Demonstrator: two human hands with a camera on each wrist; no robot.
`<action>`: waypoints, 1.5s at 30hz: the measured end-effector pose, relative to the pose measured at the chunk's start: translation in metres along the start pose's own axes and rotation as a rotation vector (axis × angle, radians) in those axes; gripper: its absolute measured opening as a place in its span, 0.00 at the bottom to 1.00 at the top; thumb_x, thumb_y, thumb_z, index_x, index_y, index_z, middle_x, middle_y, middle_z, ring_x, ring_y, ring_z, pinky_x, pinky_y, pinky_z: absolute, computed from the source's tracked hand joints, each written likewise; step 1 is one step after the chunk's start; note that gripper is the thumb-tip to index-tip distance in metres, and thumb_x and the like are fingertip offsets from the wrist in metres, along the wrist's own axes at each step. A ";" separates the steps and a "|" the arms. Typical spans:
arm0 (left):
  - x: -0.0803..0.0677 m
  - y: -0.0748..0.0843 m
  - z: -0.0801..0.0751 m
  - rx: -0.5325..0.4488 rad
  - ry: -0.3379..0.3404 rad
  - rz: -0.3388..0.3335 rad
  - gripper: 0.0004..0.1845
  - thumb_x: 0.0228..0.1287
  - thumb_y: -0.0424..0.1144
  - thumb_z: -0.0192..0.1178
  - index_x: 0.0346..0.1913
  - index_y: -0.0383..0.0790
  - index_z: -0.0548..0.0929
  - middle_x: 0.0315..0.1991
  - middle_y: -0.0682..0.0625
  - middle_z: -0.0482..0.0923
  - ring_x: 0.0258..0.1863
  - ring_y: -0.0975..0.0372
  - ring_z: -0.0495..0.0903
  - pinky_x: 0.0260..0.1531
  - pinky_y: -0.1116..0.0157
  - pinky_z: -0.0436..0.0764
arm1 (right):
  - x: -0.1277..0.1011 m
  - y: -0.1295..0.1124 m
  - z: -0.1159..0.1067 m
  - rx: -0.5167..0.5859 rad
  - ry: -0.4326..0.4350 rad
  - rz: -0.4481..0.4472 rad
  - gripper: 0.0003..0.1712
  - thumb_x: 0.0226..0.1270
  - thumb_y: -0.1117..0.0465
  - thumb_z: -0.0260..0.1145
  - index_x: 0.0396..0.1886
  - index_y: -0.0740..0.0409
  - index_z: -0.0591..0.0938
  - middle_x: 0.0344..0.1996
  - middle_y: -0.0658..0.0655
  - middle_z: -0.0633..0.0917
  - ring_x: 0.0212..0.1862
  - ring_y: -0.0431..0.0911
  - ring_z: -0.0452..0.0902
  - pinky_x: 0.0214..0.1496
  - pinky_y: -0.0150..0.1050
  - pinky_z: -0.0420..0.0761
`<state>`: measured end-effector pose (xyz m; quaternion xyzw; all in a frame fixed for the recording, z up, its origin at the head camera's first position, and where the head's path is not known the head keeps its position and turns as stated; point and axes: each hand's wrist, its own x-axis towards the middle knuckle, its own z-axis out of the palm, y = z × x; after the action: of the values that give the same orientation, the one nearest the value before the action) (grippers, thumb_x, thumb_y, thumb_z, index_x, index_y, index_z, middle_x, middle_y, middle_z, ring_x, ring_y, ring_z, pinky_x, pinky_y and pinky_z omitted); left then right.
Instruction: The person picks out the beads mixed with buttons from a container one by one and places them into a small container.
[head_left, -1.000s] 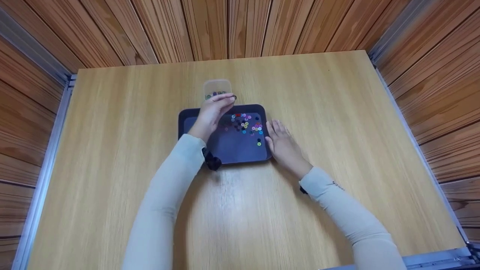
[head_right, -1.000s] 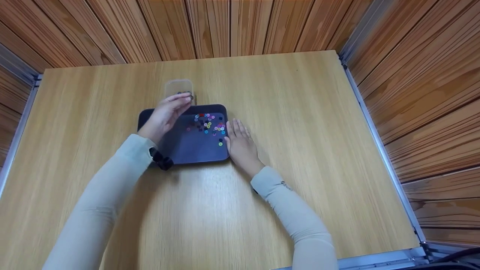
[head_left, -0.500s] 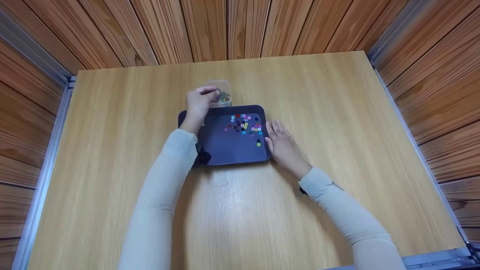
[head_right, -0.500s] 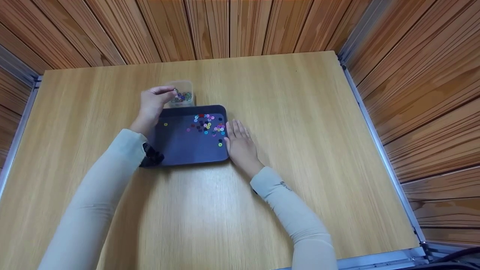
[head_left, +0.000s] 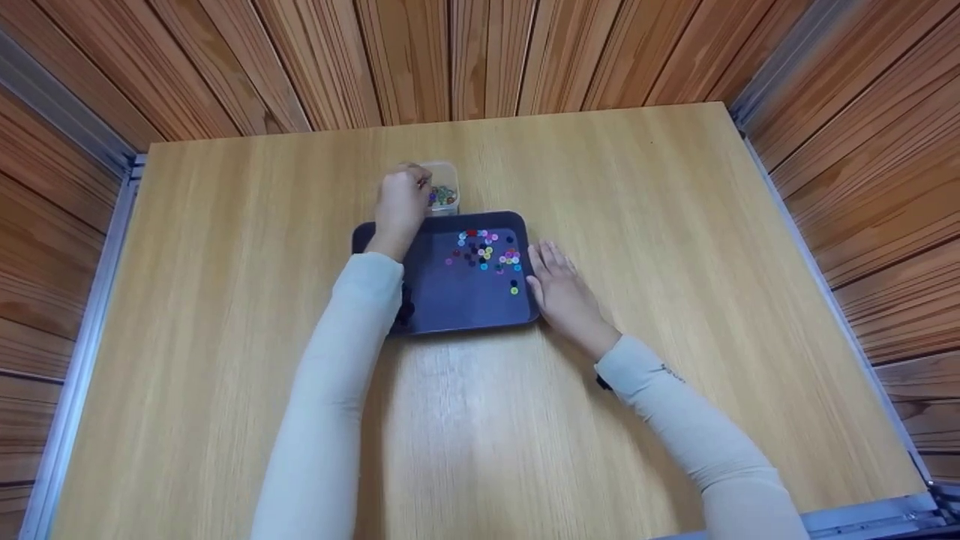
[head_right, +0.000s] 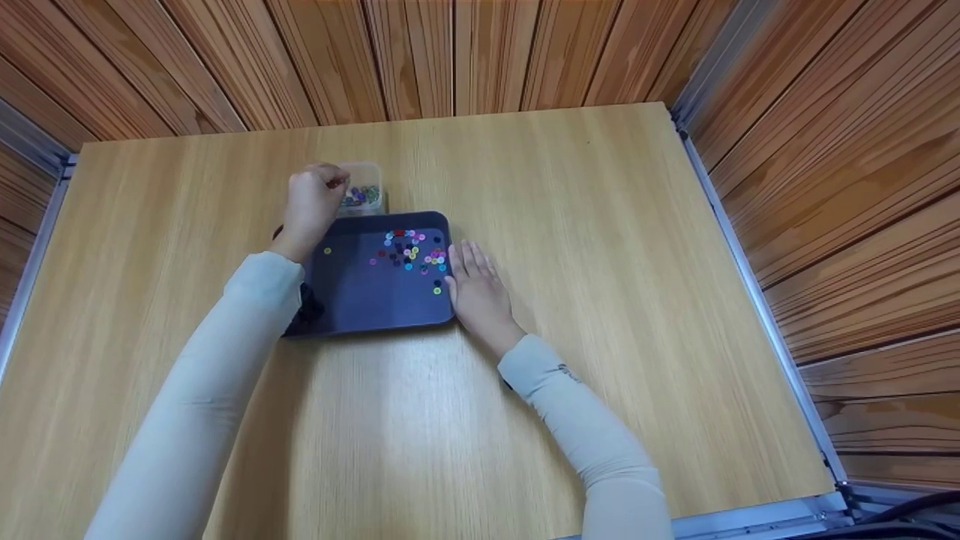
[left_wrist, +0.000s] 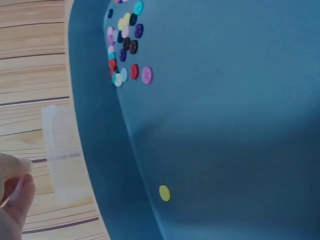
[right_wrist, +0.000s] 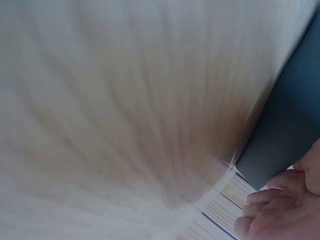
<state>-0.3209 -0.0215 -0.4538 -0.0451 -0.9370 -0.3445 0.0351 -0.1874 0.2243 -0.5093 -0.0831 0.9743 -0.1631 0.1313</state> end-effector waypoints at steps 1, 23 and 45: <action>0.000 0.001 0.001 0.020 0.001 0.006 0.12 0.69 0.29 0.56 0.49 0.33 0.87 0.52 0.42 0.85 0.55 0.54 0.83 0.57 0.60 0.80 | 0.000 0.000 0.000 0.001 0.000 0.001 0.34 0.83 0.50 0.38 0.80 0.59 0.47 0.80 0.62 0.47 0.82 0.56 0.38 0.82 0.51 0.44; -0.014 -0.004 0.005 0.096 0.005 0.065 0.12 0.71 0.34 0.57 0.50 0.33 0.86 0.52 0.42 0.85 0.55 0.53 0.82 0.58 0.59 0.80 | 0.006 -0.001 -0.002 -0.005 0.010 -0.042 0.33 0.83 0.51 0.39 0.79 0.60 0.48 0.80 0.65 0.49 0.81 0.57 0.39 0.82 0.52 0.44; -0.065 -0.003 0.027 0.272 0.113 0.100 0.20 0.70 0.41 0.59 0.60 0.35 0.81 0.62 0.41 0.80 0.63 0.50 0.78 0.66 0.53 0.74 | 0.008 0.004 -0.013 0.010 -0.014 0.050 0.38 0.82 0.48 0.42 0.80 0.62 0.43 0.80 0.67 0.43 0.81 0.60 0.32 0.81 0.57 0.41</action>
<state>-0.2576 -0.0102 -0.4822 -0.0670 -0.9682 -0.2141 0.1108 -0.1989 0.2306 -0.5009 -0.0593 0.9743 -0.1639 0.1424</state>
